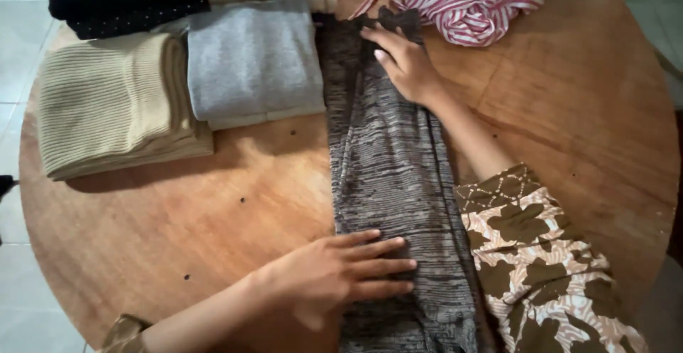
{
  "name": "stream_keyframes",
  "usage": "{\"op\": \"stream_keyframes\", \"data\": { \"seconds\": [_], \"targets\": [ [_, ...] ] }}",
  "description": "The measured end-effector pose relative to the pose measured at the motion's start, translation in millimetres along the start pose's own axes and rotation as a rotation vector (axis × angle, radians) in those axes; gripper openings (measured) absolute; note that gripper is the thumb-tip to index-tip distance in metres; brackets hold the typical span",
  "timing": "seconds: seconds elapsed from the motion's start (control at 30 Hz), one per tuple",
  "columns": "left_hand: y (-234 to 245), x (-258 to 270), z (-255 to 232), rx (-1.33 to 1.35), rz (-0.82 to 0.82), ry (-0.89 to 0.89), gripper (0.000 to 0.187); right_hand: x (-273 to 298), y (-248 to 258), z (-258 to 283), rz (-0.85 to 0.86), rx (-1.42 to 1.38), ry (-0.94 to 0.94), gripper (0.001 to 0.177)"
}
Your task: Folding a grey patterned long-sleeved garment on a round wooden table.
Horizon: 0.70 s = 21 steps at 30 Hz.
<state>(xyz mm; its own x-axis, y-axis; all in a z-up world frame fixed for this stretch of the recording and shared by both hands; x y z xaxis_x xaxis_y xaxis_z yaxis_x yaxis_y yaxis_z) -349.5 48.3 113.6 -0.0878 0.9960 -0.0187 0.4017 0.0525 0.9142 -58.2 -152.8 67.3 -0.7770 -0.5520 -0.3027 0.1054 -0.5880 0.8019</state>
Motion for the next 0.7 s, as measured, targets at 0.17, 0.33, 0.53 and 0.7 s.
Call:
{"op": "stream_keyframes", "data": {
  "seconds": [0.17, 0.33, 0.53, 0.7],
  "targets": [
    [-7.6, 3.5, -2.5, 0.005, -0.009, -0.039, 0.094, 10.2, 0.8, -10.8, -0.129, -0.025, 0.050, 0.035],
    [-40.3, -4.6, 9.2, -0.500, -0.138, -0.108, 0.063, 10.4, -1.5, -12.0, -0.135, -0.009, 0.042, 0.035],
    [-32.5, -14.8, 13.1, -0.460, -0.223, 0.028, 0.063, 12.9, 0.5, -6.4, -0.133, -0.039, 0.011, 0.035],
    [-16.9, -16.1, 10.9, -0.252, -0.142, 0.027, 0.080, 12.3, -0.4, -4.4, -0.130, -0.015, -0.007, 0.034]
  ]
}}
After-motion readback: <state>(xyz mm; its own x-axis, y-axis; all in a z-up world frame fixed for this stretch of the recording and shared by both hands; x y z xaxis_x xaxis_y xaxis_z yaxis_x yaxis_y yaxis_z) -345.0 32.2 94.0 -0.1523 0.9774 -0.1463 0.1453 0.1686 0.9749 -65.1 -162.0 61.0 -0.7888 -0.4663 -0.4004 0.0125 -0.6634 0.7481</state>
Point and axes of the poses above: each hand's wrist, its own x-axis away from the middle knuckle, its own y-axis out of the back of the hand, z = x × y, the point moved 3 cm from there along -x, towards the middle knuckle, and after that the axes turned 6 degrees about z, right-handed, at the moved point
